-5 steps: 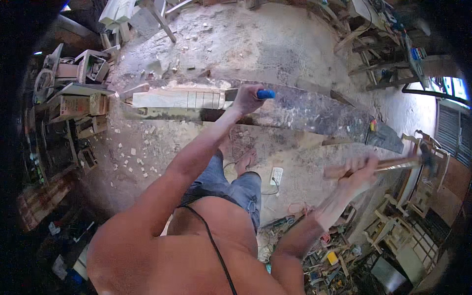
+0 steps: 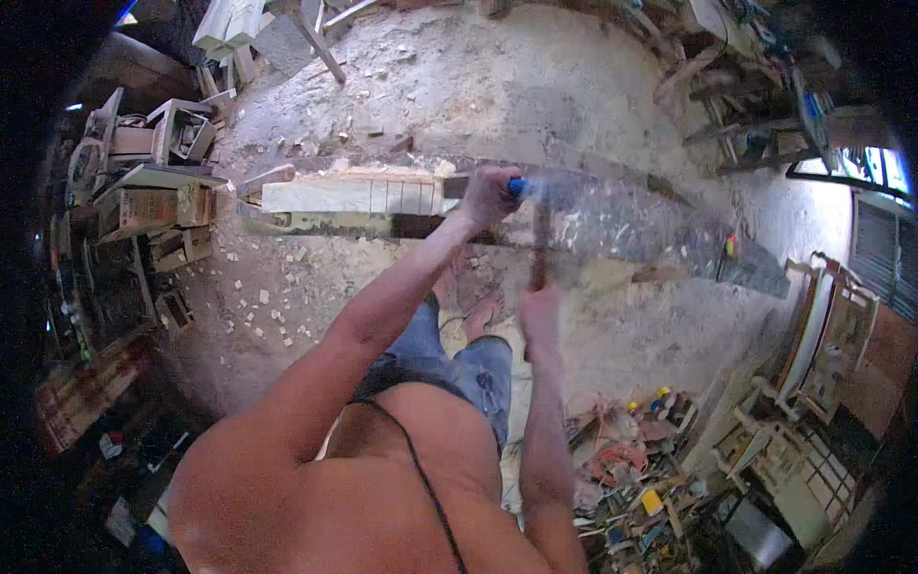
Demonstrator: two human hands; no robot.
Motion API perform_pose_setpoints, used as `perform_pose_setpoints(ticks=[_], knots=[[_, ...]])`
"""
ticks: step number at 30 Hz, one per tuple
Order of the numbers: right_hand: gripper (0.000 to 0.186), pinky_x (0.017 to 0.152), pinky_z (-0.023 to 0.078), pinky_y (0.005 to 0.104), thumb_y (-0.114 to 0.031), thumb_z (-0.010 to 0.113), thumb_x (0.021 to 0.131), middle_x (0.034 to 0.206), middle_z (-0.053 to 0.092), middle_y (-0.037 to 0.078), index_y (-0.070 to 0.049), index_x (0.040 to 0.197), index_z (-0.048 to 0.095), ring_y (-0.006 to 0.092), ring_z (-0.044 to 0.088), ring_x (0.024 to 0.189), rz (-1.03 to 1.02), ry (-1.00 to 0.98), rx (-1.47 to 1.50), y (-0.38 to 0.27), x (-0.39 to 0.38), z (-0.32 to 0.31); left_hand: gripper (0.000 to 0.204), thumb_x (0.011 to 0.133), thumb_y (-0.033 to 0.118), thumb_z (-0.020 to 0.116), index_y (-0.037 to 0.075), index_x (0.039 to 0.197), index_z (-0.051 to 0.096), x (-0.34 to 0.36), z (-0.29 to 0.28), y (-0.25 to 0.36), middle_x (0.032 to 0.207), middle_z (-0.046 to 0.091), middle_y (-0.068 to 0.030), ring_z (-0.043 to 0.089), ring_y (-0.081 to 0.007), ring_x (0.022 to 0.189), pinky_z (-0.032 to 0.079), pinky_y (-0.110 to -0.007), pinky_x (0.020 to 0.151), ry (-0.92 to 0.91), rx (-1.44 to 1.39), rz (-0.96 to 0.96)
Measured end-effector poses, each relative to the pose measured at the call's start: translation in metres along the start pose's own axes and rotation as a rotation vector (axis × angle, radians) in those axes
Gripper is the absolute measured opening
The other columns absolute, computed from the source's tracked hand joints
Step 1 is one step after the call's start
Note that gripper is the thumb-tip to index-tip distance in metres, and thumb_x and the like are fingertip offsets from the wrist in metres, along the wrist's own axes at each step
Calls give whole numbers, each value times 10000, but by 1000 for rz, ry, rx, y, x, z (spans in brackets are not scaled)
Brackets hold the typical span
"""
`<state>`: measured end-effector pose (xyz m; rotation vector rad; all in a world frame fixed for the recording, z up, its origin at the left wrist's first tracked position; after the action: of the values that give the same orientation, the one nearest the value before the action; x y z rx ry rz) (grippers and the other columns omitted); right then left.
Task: Using a hammer and chisel to carve and shape a wooden component on a workbench.
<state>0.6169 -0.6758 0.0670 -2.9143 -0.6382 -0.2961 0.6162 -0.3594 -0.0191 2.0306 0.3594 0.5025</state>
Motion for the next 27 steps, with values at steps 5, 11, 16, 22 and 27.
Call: perform_pose_setpoints(ticks=[5, 11, 16, 22, 27], knots=[[326, 497, 441, 430, -315, 703, 913, 598, 596, 95, 6, 931, 649, 222, 583, 506, 356, -557, 451, -3, -43, 63, 130, 905, 169, 721, 59, 857, 672, -14, -31, -6, 702, 622, -108, 644, -184, 680, 482, -372, 596, -88, -53, 152], [354, 520, 461, 436, -320, 723, 893, 613, 529, 98, 0, 889, 571, 221, 565, 533, 1027, -519, 561, 126, -153, 68, 199, 917, 244, 762, 58, 848, 744, 4, -212, -28, 665, 683, -60, 650, -113, 611, 516, -318, 560, 83, 628, 58], [344, 440, 412, 361, -327, 725, 905, 598, 532, 20, -36, 795, 578, 159, 529, 466, 1128, -522, 768, 88, -197, 62, 113, 862, 162, 799, 144, 973, 787, -38, -161, 27, 824, 779, -68, 723, -152, 691, 570, -302, 657, 52, 323, 59], [294, 467, 458, 323, -265, 732, 908, 681, 578, 32, -3, 991, 624, 129, 556, 512, 816, -309, 814, 56, -174, 57, 84, 761, 237, 743, 196, 827, 711, -86, 29, 84, 670, 675, -54, 671, -260, 594, 549, -373, 609, -169, -195, 197], [244, 436, 408, 284, -211, 757, 930, 687, 556, 12, -30, 1041, 636, 102, 516, 493, 725, -452, 747, 67, -124, -11, 188, 757, 290, 833, 160, 830, 719, -79, 38, 45, 720, 702, -101, 725, -278, 675, 572, -423, 625, -110, 248, 185]])
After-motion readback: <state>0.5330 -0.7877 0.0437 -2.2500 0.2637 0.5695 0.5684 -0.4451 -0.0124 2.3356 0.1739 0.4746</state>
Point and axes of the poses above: each hand's wrist, its own x-axis towards the middle knuckle, its own z-axis out of the palm, y = z × x, the point moved 9 cm from there along x, towards the middle knuckle
